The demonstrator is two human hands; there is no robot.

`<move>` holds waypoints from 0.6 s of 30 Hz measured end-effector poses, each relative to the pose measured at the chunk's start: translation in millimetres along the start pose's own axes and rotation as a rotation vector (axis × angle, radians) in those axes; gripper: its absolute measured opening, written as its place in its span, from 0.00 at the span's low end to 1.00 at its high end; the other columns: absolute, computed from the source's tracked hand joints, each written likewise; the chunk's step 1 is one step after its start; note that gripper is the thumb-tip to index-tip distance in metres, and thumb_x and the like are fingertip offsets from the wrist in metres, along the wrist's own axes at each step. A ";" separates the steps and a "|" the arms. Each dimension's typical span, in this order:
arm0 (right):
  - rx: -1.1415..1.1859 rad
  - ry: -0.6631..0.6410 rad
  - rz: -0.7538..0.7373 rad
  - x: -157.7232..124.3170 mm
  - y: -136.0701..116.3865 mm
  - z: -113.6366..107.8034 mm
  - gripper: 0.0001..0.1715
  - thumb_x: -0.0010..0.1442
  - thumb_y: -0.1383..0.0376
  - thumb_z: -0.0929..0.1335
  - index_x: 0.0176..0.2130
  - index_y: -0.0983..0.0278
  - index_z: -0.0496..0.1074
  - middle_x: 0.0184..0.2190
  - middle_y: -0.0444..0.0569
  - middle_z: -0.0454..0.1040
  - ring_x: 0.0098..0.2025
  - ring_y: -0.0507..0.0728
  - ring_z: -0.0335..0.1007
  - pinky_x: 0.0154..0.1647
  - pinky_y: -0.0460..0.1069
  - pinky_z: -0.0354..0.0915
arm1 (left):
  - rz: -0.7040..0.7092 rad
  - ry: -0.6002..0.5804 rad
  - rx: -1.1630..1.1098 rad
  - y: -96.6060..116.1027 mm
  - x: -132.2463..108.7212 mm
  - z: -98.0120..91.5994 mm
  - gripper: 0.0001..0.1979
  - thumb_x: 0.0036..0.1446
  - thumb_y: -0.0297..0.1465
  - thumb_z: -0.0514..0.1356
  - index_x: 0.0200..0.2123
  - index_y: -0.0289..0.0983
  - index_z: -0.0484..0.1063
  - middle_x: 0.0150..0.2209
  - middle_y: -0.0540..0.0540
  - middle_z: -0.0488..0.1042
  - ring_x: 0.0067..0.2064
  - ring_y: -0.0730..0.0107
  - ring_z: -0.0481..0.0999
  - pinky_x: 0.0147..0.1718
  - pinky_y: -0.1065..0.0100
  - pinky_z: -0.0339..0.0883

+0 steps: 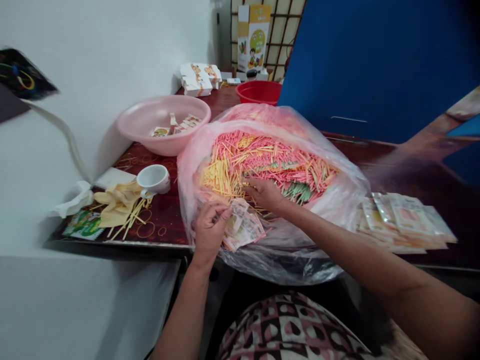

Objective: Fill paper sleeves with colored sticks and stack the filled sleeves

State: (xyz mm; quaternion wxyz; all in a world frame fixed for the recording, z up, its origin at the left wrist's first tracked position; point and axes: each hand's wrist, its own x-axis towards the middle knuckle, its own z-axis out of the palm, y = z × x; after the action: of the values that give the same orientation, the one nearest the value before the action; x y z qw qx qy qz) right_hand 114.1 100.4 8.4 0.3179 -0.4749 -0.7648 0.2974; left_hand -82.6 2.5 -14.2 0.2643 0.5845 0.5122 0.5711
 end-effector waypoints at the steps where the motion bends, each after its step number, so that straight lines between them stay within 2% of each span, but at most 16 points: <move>1: -0.017 -0.007 0.008 -5.4 3.2 2.7 0.12 0.67 0.61 0.66 0.35 0.63 0.76 0.30 0.47 0.78 0.33 0.55 0.71 0.38 0.49 0.63 | -0.048 0.009 -0.064 -0.4 -1.3 1.4 0.05 0.59 0.35 0.68 0.33 0.41 0.81 0.39 0.47 0.80 0.44 0.65 0.78 0.50 0.63 0.70; 5: 0.067 0.030 -0.003 -12.2 9.3 5.6 0.15 0.69 0.57 0.65 0.37 0.61 0.77 0.33 0.47 0.80 0.36 0.56 0.74 0.41 0.49 0.66 | -0.154 0.024 -0.217 1.5 -8.7 7.3 0.06 0.59 0.36 0.68 0.33 0.40 0.80 0.43 0.46 0.80 0.48 0.65 0.78 0.54 0.62 0.69; 8: 0.144 0.152 -0.008 -14.9 5.9 -3.7 0.17 0.67 0.52 0.66 0.38 0.61 0.77 0.36 0.47 0.81 0.39 0.58 0.75 0.45 0.52 0.67 | -0.123 0.021 -0.196 9.0 -11.0 8.7 0.05 0.59 0.34 0.68 0.34 0.40 0.79 0.42 0.46 0.79 0.47 0.65 0.78 0.53 0.62 0.70; 11: 0.239 0.285 0.025 -24.0 -8.1 -16.6 0.16 0.66 0.51 0.68 0.36 0.60 0.75 0.35 0.47 0.81 0.40 0.58 0.75 0.49 0.54 0.68 | -0.059 0.022 -0.109 16.7 -9.6 9.3 0.03 0.59 0.32 0.68 0.33 0.40 0.78 0.41 0.47 0.79 0.46 0.66 0.78 0.52 0.62 0.70; 14: 0.619 0.349 0.063 -36.4 -32.1 -24.2 0.16 0.66 0.48 0.68 0.38 0.58 0.71 0.35 0.46 0.81 0.43 0.57 0.77 0.52 0.55 0.70 | -0.047 0.032 -0.100 17.5 -8.9 13.2 0.04 0.58 0.32 0.68 0.32 0.40 0.78 0.41 0.47 0.78 0.46 0.65 0.77 0.51 0.62 0.71; 16: 0.906 0.339 0.097 -43.3 -49.2 -24.1 0.18 0.65 0.46 0.70 0.40 0.56 0.69 0.35 0.44 0.81 0.46 0.58 0.79 0.53 0.56 0.72 | -0.077 0.029 -0.154 15.0 -10.1 18.3 0.05 0.58 0.33 0.69 0.33 0.40 0.78 0.42 0.47 0.78 0.47 0.65 0.77 0.53 0.62 0.70; 18: 1.076 0.327 0.111 -48.3 -63.2 -20.6 0.20 0.62 0.45 0.73 0.40 0.55 0.68 0.35 0.44 0.81 0.48 0.59 0.79 0.54 0.56 0.72 | -0.109 0.015 -0.217 12.6 -12.1 24.4 0.05 0.58 0.34 0.69 0.33 0.40 0.78 0.44 0.46 0.77 0.49 0.65 0.77 0.55 0.61 0.69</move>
State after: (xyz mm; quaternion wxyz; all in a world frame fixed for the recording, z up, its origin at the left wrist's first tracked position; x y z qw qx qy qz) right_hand 112.7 35.8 59.2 0.6136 -0.3252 -0.4199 0.5843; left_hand -53.8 -5.9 -12.8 0.3529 0.5193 0.4804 0.6124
